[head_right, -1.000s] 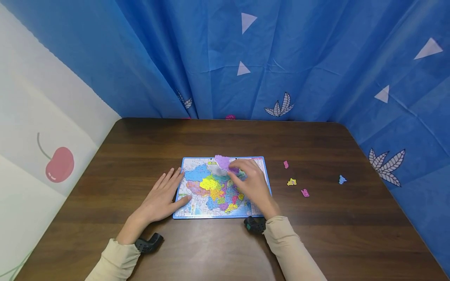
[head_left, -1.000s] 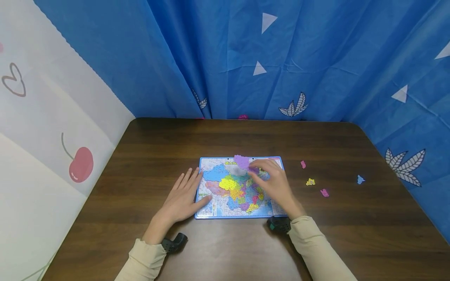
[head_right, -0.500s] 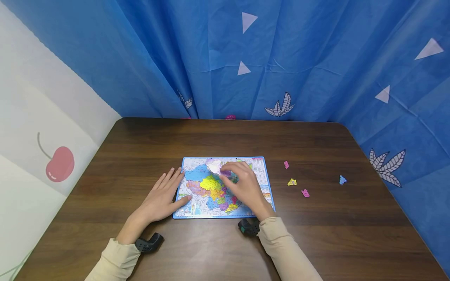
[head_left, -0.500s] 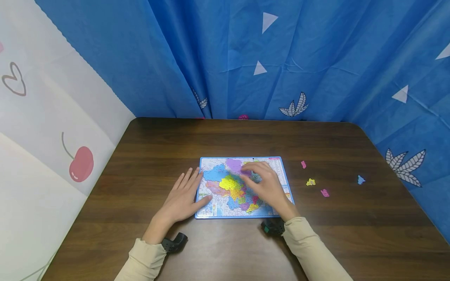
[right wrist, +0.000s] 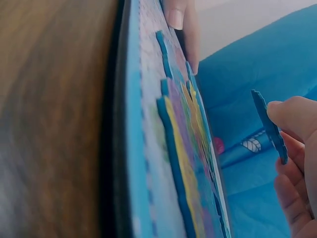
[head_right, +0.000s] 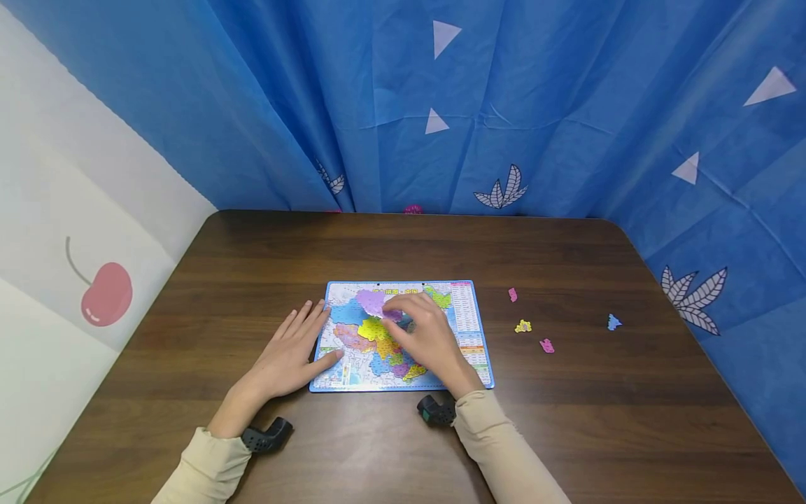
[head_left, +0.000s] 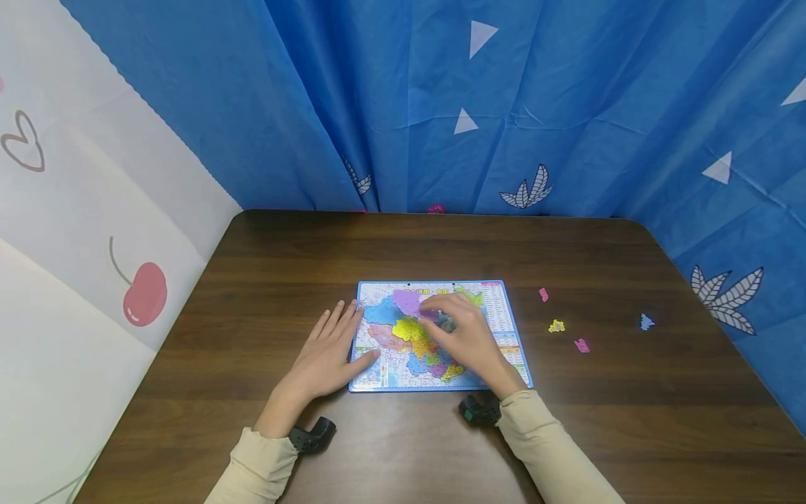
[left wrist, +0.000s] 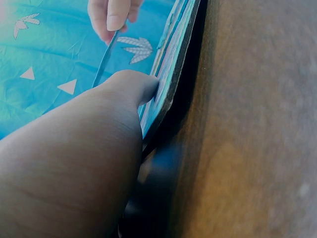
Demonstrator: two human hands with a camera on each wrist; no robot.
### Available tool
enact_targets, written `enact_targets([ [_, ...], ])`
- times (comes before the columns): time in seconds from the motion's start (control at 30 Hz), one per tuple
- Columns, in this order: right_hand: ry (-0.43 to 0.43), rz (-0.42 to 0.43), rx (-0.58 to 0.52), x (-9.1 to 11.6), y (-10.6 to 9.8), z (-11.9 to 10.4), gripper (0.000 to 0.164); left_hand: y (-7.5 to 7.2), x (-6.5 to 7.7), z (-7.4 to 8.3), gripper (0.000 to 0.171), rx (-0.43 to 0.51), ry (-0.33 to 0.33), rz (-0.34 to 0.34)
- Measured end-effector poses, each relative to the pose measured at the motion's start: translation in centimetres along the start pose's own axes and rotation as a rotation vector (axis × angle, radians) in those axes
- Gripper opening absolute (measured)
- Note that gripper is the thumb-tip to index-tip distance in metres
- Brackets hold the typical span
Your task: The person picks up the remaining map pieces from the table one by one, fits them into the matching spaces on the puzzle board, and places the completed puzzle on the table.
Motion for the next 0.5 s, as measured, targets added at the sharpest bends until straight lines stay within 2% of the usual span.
enact_targets([
  [0.5,0.024,-0.063,-0.021,-0.1,1.2,-0.9,0.021,-0.1,0.0,0.0,0.091,0.001,-0.002,-0.002],
])
Point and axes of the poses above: each hand's wrist, its own x-axis away from the middle knuckle, its own y-axis out of the palm, z = x × y, the point moved 4 cm from there along -x, towards the middle knuckle, and after that the axes turned 11 degrees about -z, right-handed, at the moved point
